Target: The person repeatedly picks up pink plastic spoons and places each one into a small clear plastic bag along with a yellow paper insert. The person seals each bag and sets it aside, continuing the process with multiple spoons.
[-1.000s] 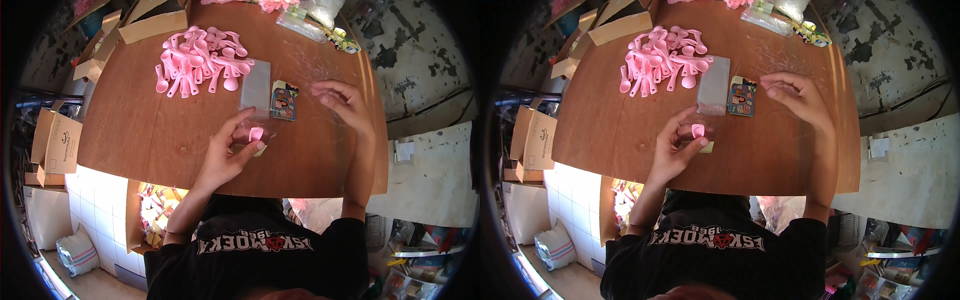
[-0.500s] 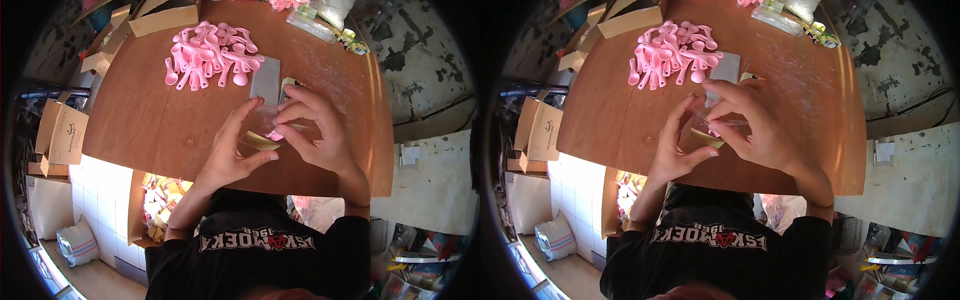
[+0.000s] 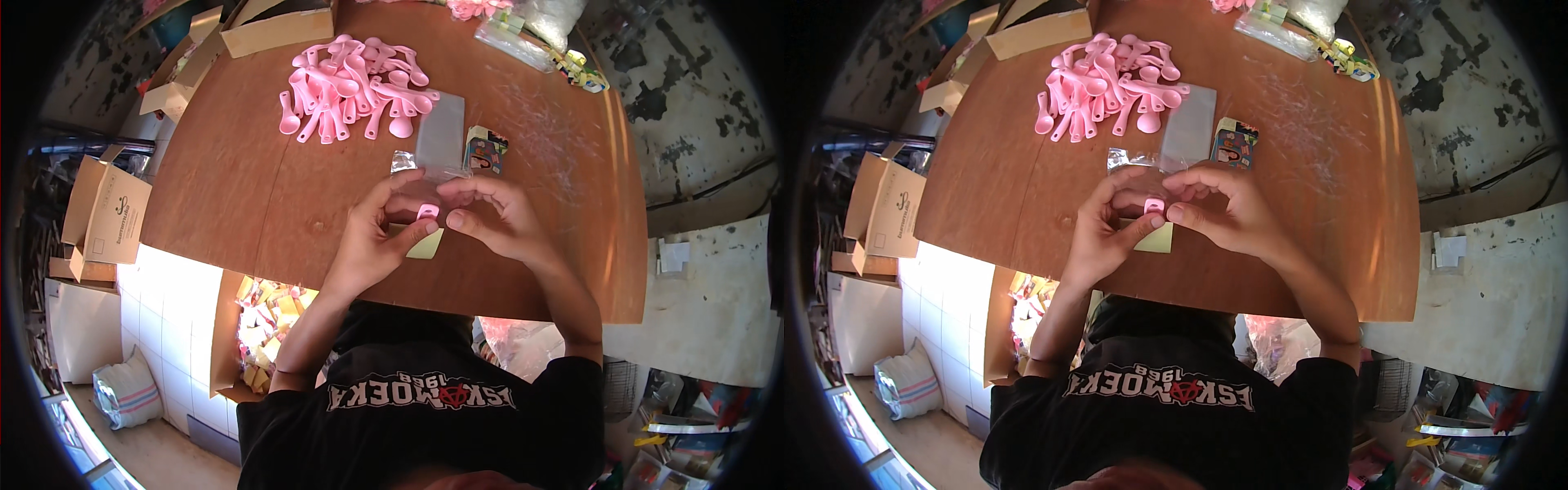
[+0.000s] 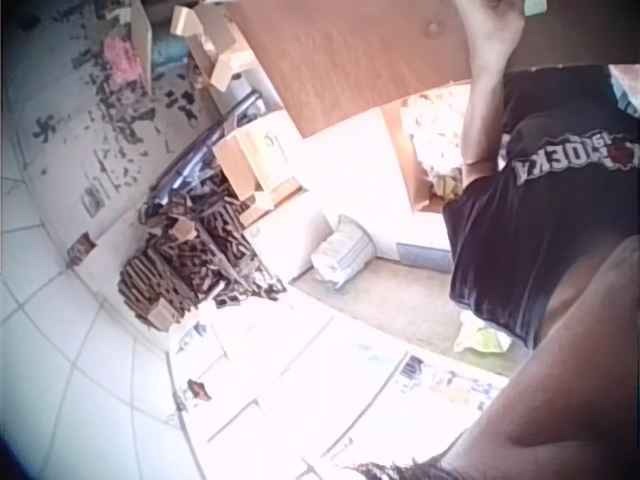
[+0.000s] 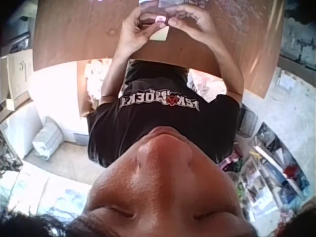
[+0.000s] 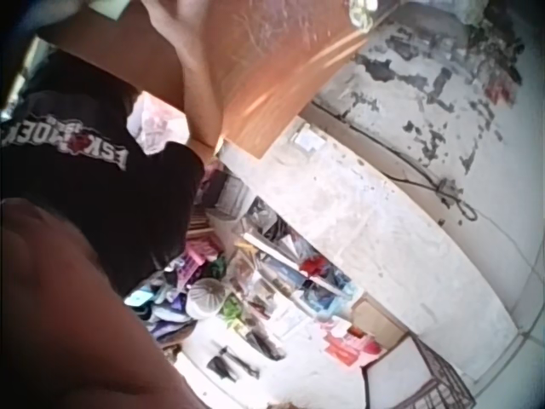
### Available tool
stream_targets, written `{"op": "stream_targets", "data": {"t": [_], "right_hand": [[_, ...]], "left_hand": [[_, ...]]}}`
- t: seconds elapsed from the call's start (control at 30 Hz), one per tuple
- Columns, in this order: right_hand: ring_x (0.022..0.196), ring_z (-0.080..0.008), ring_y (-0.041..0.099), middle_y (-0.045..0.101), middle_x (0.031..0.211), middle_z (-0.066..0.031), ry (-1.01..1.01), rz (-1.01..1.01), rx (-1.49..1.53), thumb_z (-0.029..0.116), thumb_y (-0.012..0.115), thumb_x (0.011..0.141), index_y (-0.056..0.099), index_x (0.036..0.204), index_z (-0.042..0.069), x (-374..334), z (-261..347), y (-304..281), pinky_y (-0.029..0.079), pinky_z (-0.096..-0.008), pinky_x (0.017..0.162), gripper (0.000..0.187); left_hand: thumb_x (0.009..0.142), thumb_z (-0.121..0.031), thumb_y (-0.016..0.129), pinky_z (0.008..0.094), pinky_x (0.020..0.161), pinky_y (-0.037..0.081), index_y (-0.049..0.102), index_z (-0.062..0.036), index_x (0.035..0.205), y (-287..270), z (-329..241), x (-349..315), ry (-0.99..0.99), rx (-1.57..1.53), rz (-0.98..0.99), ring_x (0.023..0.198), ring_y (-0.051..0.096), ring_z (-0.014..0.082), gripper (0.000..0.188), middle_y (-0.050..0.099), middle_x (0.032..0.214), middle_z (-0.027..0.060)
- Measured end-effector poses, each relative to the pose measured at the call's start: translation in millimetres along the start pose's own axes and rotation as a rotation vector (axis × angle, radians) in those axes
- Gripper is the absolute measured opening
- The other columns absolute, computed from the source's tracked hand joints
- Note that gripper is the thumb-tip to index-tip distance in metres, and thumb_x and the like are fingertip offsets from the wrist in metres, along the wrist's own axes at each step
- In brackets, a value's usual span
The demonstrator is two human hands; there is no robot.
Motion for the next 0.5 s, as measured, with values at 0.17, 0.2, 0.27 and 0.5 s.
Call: {"op": "stream_targets", "data": {"t": [0.17, 0.2, 0.27, 0.5], "right_hand": [[0.088, -0.0143, 0.066, 0.070, 0.094, -0.0084, 0.032, -0.130, -0.012, 0.012, 0.072, 0.088, 0.071, 0.099, 0.000, -9.9, -22.1, 5.7, 0.051, -0.0283, 0.079, 0.016], [0.089, -0.0140, 0.066, 0.070, 0.093, -0.0082, 0.039, -0.163, -0.031, 0.011, 0.071, 0.089, 0.071, 0.097, 0.000, -11.5, -26.5, 3.5, 0.051, -0.0276, 0.077, 0.015], [0.090, -0.0129, 0.066, 0.070, 0.094, -0.0079, 0.081, -0.173, 0.027, 0.010, 0.070, 0.090, 0.070, 0.099, -0.001, -15.0, -36.9, 4.5, 0.051, -0.0265, 0.076, 0.014], [0.096, -0.0126, 0.065, 0.069, 0.102, -0.0096, 0.197, -0.169, 0.382, 0.002, 0.064, 0.093, 0.065, 0.109, -0.005, -16.6, -46.0, 15.5, 0.053, -0.0255, 0.086, 0.018]], "left_hand": [[0.087, 0.005, 0.069, 0.0303, 0.089, 0.054, 0.040, -0.0016, 0.141, 4.9, 16.9, -4.7, -0.111, 0.018, 0.058, 0.101, 0.066, 0.0166, 0.061, 0.068, 0.108, 0.0122], [0.088, 0.004, 0.068, 0.0308, 0.089, 0.053, 0.041, -0.0020, 0.140, 5.8, 15.3, -4.4, -0.077, 0.045, 0.067, 0.101, 0.066, 0.0166, 0.059, 0.068, 0.109, 0.0119], [0.090, 0.001, 0.068, 0.0291, 0.085, 0.053, 0.048, -0.0016, 0.135, 2.5, 10.0, -5.0, -0.056, 0.023, 0.035, 0.098, 0.067, 0.0157, 0.049, 0.069, 0.106, 0.0106], [0.095, -0.003, 0.063, 0.0259, 0.082, 0.053, 0.065, 0.0023, 0.110, -24.2, 12.1, -4.4, -0.090, 0.046, -0.063, 0.094, 0.065, 0.0123, 0.017, 0.071, 0.101, 0.0084]]}}
Point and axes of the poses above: each hand's wrist, its own x-axis towards the middle knuckle, its own y-axis out of the palm, z = x × y, the point moved 10 cm from there along x, towards the middle knuckle
